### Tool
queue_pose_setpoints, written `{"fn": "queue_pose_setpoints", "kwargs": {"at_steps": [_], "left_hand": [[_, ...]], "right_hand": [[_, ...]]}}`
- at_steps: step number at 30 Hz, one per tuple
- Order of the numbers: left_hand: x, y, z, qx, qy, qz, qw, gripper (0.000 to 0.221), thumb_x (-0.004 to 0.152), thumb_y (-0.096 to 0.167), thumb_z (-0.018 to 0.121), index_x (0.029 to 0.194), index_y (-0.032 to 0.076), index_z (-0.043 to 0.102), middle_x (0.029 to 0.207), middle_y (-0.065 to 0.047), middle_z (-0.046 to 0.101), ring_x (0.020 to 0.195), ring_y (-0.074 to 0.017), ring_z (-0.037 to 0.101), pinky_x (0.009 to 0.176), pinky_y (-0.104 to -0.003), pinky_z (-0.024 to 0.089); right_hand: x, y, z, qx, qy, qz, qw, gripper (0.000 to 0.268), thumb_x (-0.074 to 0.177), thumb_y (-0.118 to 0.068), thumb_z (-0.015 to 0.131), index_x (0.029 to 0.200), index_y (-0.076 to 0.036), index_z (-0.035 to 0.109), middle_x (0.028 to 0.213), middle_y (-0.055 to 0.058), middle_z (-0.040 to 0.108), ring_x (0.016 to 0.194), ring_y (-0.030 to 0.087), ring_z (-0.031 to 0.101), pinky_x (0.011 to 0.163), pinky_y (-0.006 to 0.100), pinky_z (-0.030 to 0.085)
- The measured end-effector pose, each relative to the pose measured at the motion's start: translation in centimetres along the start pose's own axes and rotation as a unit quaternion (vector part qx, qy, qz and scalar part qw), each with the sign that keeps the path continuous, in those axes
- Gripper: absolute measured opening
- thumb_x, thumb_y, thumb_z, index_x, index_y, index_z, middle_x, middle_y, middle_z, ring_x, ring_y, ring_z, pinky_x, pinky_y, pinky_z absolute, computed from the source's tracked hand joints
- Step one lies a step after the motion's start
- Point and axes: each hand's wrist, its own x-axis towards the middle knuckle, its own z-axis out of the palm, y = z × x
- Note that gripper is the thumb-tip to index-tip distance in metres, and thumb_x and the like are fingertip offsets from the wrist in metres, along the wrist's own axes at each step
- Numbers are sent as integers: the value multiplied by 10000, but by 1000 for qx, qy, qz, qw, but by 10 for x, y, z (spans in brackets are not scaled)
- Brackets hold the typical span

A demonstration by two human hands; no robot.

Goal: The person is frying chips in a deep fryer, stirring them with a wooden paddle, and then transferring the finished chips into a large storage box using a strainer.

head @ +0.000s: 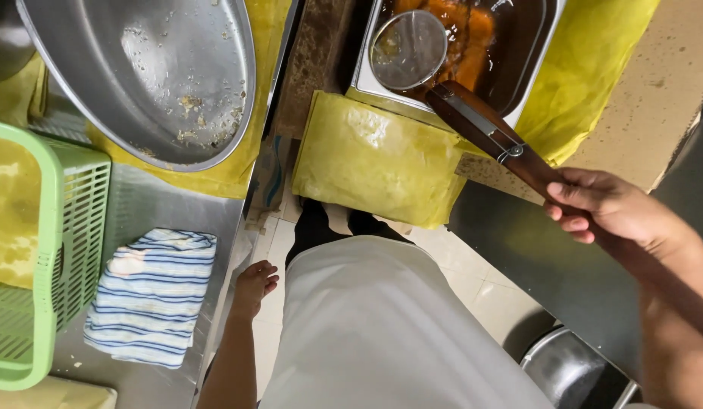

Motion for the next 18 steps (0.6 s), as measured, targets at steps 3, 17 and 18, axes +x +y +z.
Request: {"fn": "queue_pose_setpoints", "kwargs": {"at_steps": [3,17,18], "left_hand": [[21,-16,-4,-5,-6,-10,1000,153,996,64,636,1139,25,675,1118,-149,725,901,-247,666,945,-363,577],[20,-19,-11,16,-11,-31,999,322,994,64,605,1304,-21,632,1197,-175,708,971,-281,668,998,-387,564],[19,-19,-13,12,-10,-28,999,315,996,69,611,1298,-20,632,1204,-183,703,981,-290,665,999,-388,564]], "right_hand": [[-14,14,20,33,43,-36,998,147,1071,-138,545,1011,-4,556,785,112,522,524,131,364,389,270,291],[-46,-33,84,-268,242,-7,933,226,1125,-144,510,950,0,520,656,162,537,519,300,495,586,392,435],[-45,-39,89,-292,246,11,924,188,1112,-159,507,1000,-11,537,684,163,558,528,309,512,600,401,444]]}}
